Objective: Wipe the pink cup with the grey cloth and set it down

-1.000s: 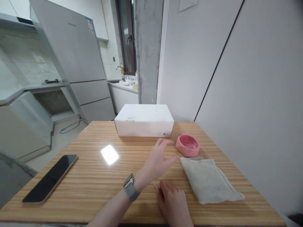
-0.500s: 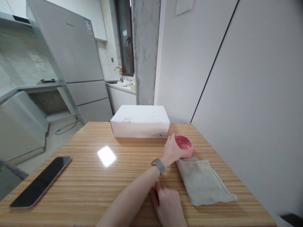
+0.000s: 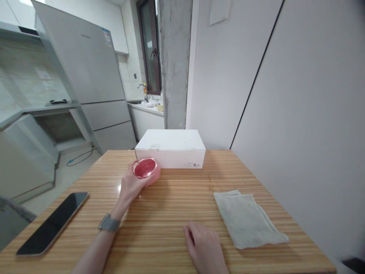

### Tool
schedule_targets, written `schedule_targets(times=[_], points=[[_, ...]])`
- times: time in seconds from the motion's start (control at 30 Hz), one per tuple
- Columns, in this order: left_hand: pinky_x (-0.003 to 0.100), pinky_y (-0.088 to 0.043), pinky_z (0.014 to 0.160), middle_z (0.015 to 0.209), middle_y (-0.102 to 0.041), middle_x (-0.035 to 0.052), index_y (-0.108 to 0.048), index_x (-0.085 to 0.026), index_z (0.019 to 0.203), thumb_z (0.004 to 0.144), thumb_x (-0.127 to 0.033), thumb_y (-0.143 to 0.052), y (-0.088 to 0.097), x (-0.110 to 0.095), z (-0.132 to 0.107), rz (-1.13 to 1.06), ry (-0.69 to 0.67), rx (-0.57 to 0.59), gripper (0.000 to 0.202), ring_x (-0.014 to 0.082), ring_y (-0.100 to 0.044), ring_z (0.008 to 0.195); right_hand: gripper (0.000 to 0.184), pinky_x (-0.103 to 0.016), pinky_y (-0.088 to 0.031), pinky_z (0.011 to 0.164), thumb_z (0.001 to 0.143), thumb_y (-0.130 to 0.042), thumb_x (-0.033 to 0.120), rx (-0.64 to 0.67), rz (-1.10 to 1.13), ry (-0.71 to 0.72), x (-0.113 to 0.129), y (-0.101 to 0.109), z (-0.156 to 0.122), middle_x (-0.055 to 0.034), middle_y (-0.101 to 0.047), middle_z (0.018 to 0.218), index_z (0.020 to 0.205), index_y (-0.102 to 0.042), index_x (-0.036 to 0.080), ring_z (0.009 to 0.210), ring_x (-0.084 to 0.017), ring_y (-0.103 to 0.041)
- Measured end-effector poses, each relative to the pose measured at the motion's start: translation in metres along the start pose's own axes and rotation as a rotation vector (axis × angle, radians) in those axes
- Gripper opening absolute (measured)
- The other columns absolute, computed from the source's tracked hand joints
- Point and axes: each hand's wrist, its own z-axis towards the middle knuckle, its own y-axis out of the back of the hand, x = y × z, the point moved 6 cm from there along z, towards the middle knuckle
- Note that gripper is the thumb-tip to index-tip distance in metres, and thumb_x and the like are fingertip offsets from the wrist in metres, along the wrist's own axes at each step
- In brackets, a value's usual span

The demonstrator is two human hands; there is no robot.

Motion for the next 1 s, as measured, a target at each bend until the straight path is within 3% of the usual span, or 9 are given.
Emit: schedule_targets(times=[0.13, 0.3, 0.4, 0.53, 0.67, 0.77, 0.83, 0.93, 1.0], points=[[0.037, -0.050, 0.077, 0.105, -0.067, 0.0081, -0.040, -0.025, 0.128, 0.055, -0.064, -0.071, 0.013, 0.028, 0.010, 0.154, 0.017, -0.035, 0.088, 0.0291, -0.065, 0.094, 0.044, -0.027, -0.026, 0.050, 0.100, -0.020, 0.030, 0.004, -0.001, -0.005, 0.001, -0.001, 0.000, 0.0016, -0.060, 0.055, 0.068, -0.048, 0.023, 0.048, -0.014, -0.057], [0.037, -0.049, 0.079, 0.107, -0.066, 0.0089, -0.040, -0.023, 0.128, 0.058, -0.063, -0.069, 0.011, 0.038, 0.012, 0.170, 0.046, -0.023, 0.086, 0.0286, -0.064, 0.095, 0.039, -0.025, -0.032, 0.053, 0.099, -0.027, 0.028, -0.048, 0.049, -0.007, -0.006, 0.009, -0.007, 0.0007, -0.057, 0.059, 0.067, -0.048, 0.022, 0.054, -0.013, -0.056], [0.038, -0.048, 0.082, 0.111, -0.064, 0.0096, -0.039, -0.022, 0.128, 0.060, -0.061, -0.068, 0.007, 0.039, 0.012, 0.165, 0.025, -0.013, 0.084, 0.0291, -0.063, 0.099, 0.031, -0.027, -0.037, 0.061, 0.097, -0.036, 0.029, -0.126, -0.005, -0.037, -0.024, 0.027, -0.019, -0.0009, -0.054, 0.064, 0.068, -0.048, 0.022, 0.061, -0.015, -0.055], [0.039, -0.047, 0.088, 0.117, -0.060, 0.0120, -0.035, -0.019, 0.133, 0.060, -0.059, -0.069, 0.003, 0.042, 0.013, 0.156, 0.003, -0.002, 0.090, 0.0294, -0.059, 0.105, 0.025, -0.036, -0.041, 0.073, 0.092, -0.043, 0.041, -0.200, -0.220, -0.126, -0.057, 0.050, -0.041, -0.0094, -0.060, 0.084, 0.087, -0.055, 0.020, 0.077, -0.024, -0.058], [0.045, -0.035, 0.103, 0.135, -0.043, 0.0186, -0.032, -0.013, 0.137, 0.063, -0.055, -0.069, 0.008, 0.016, 0.001, 0.185, -0.174, -0.111, 0.093, 0.0331, -0.039, 0.128, 0.034, -0.039, -0.042, 0.071, 0.092, -0.039, 0.044, -0.229, -0.400, -0.126, -0.079, 0.060, -0.060, -0.0133, -0.064, 0.095, 0.105, -0.056, 0.017, 0.083, -0.028, -0.060], [0.044, -0.032, 0.106, 0.135, -0.042, 0.0154, -0.041, -0.017, 0.132, 0.078, -0.046, -0.059, 0.008, -0.021, -0.029, 0.134, -0.318, -0.167, 0.064, 0.0294, -0.037, 0.128, 0.030, -0.037, -0.044, 0.072, 0.094, -0.034, 0.035, -0.252, -0.400, -0.075, -0.085, 0.061, -0.067, -0.0112, -0.067, 0.090, 0.104, -0.056, 0.016, 0.078, -0.024, -0.062], [0.042, -0.038, 0.100, 0.119, -0.056, 0.0114, -0.052, -0.019, 0.122, 0.084, -0.042, -0.051, -0.006, -0.044, -0.056, 0.035, -0.337, -0.017, 0.044, 0.0260, -0.050, 0.115, 0.026, -0.035, -0.045, 0.073, 0.094, -0.035, 0.029, -0.271, -0.366, -0.060, -0.086, 0.061, -0.068, -0.0098, -0.068, 0.087, 0.102, -0.056, 0.016, 0.076, -0.022, -0.064], [0.031, -0.050, 0.073, 0.088, -0.065, 0.0043, -0.055, -0.021, 0.120, 0.088, -0.044, -0.044, -0.049, -0.064, -0.109, -0.205, -0.157, 0.478, 0.041, 0.0177, -0.062, 0.078, 0.021, -0.032, -0.047, 0.074, 0.091, -0.041, 0.024, -0.286, -0.289, -0.071, -0.078, 0.059, -0.064, -0.0079, -0.069, 0.086, 0.103, -0.057, 0.017, 0.075, -0.020, -0.065], [0.025, -0.049, 0.062, 0.089, -0.065, 0.0030, -0.045, -0.024, 0.132, 0.088, -0.045, -0.042, -0.073, -0.073, -0.147, -0.411, -0.008, 0.740, 0.049, 0.0139, -0.061, 0.071, 0.020, -0.030, -0.049, 0.072, 0.088, -0.046, 0.021, -0.297, -0.216, -0.050, -0.061, 0.055, -0.059, -0.0061, -0.070, 0.086, 0.105, -0.057, 0.018, 0.074, -0.019, -0.067]])
